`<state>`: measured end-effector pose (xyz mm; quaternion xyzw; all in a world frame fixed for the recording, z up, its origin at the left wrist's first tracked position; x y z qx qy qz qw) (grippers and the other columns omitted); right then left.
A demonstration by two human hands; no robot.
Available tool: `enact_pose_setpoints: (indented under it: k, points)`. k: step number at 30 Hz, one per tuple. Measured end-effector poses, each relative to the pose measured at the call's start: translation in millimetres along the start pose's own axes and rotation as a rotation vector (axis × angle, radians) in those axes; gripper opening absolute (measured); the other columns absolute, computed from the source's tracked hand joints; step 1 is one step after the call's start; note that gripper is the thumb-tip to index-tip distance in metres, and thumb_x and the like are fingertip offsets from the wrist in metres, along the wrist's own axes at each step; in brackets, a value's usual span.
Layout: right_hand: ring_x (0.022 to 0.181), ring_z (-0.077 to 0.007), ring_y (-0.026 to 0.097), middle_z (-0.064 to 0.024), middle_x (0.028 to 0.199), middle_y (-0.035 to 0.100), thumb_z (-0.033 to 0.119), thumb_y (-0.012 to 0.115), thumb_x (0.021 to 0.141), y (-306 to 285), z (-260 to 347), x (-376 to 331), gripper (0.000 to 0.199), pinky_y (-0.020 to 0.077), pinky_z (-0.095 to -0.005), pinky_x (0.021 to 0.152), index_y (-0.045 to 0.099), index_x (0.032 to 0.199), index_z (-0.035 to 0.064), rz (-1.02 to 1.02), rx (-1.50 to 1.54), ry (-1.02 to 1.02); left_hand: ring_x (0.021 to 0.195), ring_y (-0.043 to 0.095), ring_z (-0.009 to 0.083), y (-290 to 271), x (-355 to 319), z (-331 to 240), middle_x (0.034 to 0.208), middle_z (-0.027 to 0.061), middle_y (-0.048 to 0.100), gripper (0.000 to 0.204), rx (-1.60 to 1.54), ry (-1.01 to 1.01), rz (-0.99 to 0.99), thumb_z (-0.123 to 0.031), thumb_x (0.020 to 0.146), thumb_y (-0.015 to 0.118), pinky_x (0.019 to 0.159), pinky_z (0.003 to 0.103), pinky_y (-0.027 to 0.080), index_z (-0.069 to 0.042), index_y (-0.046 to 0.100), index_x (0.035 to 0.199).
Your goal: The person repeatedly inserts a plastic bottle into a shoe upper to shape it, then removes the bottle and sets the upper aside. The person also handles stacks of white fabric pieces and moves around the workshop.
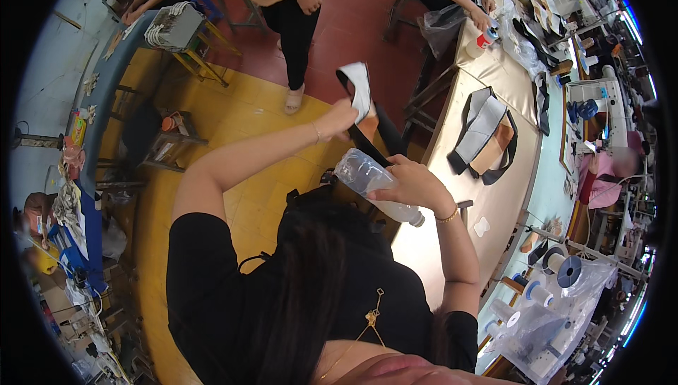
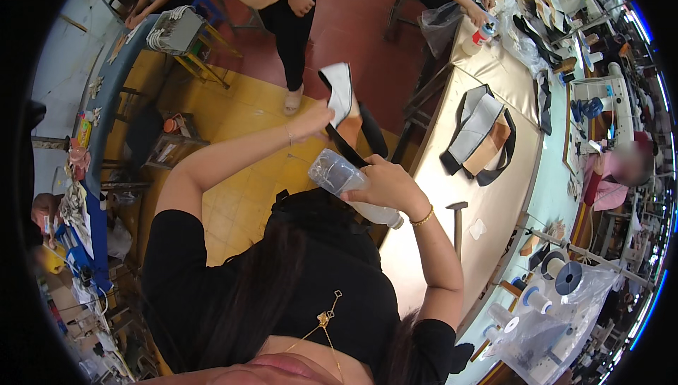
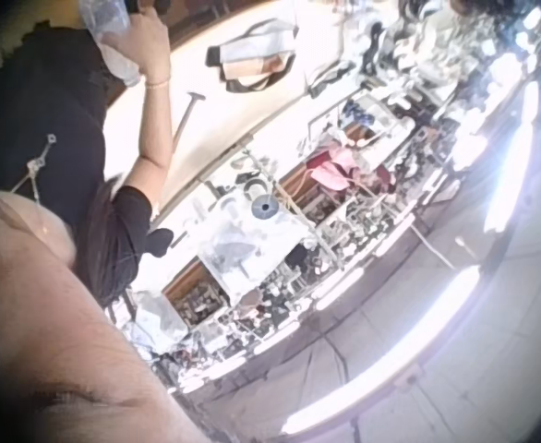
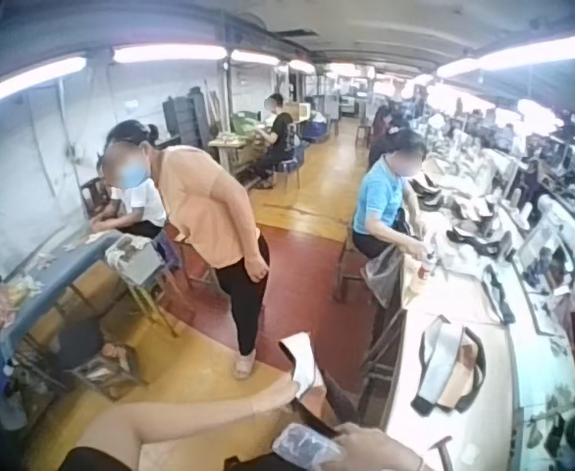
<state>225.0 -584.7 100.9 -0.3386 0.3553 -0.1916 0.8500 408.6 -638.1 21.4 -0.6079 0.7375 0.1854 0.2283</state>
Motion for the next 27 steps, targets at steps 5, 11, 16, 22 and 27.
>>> enact_pose_setpoints:
  k: [5, 11, 16, 22, 27]
  points:
    - [0.113, -0.0325, 0.049, -0.0222, 0.126, 0.046, 0.052, 0.067, 0.067, 4.6, -6.3, -5.3, 0.057, 0.04, -0.0352, 0.093, 0.066, 0.101, 0.0054, -0.123, 0.252, -0.16, 0.097, 0.055, 0.024, -18.8, 8.3, -26.1, 0.107, 0.0123, 0.056, 0.037, -0.487, 0.29, 0.0, -0.008, 0.081, 0.045, 0.087, 0.039, 0.045, 0.002, 0.045, 0.116]
    - [0.119, -0.0265, 0.045, -0.0159, 0.127, 0.046, 0.04, 0.075, 0.067, -42.3, -30.3, -75.7, 0.076, 0.0393, -0.0361, 0.095, 0.046, 0.122, -0.0027, -0.513, 0.974, -0.286, 0.105, 0.054, 0.0259, 10.0, -4.4, -47.9, 0.113, 0.0149, 0.055, 0.038, -0.83, 0.384, 0.176, -0.012, 0.083, 0.048, 0.094, 0.038, 0.04, 0.004, 0.047, 0.117]
    - [0.098, -0.0317, 0.059, -0.022, 0.115, 0.053, 0.056, 0.072, 0.064, -80.6, -24.2, -118.7, 0.077, 0.0475, -0.0435, 0.087, 0.049, 0.107, -0.0032, -1.46, 0.909, -0.558, 0.107, 0.053, 0.0223, 59.0, -31.5, -80.5, 0.116, 0.0103, 0.055, 0.043, -0.952, 0.38, 0.443, -0.027, 0.088, 0.049, 0.093, 0.036, 0.04, 0.0, 0.044, 0.121]
    - [0.106, -0.0237, 0.054, -0.0178, 0.116, 0.054, 0.043, 0.075, 0.068, -67.2, -0.1, -105.6, 0.076, 0.0442, -0.0341, 0.091, 0.042, 0.119, -0.0032, -1.418, 0.777, -0.398, 0.112, 0.049, 0.0215, 107.1, -64.4, -102.0, 0.122, 0.0071, 0.051, 0.056, -1.004, 0.302, 0.647, -0.05, 0.091, 0.038, 0.097, 0.037, 0.037, -0.007, 0.041, 0.127]
    - [0.107, -0.0324, 0.054, -0.0254, 0.117, 0.051, 0.046, 0.068, 0.075, -59.5, -6.8, -95.7, 0.074, 0.0459, -0.0413, 0.089, 0.04, 0.12, -0.0049, -1.538, 0.838, -0.281, 0.12, 0.043, 0.0217, 132.8, -65.5, -102.0, 0.13, 0.0081, 0.045, 0.062, -0.863, 0.319, 0.483, -0.055, 0.09, 0.034, 0.101, 0.038, 0.032, -0.011, 0.035, 0.134]
Point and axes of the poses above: each hand's wrist, its own x-axis towards the middle knuckle, its own y-axis out of the palm, z = x × y, the point moved 3 cm from there along x, towards the middle knuckle
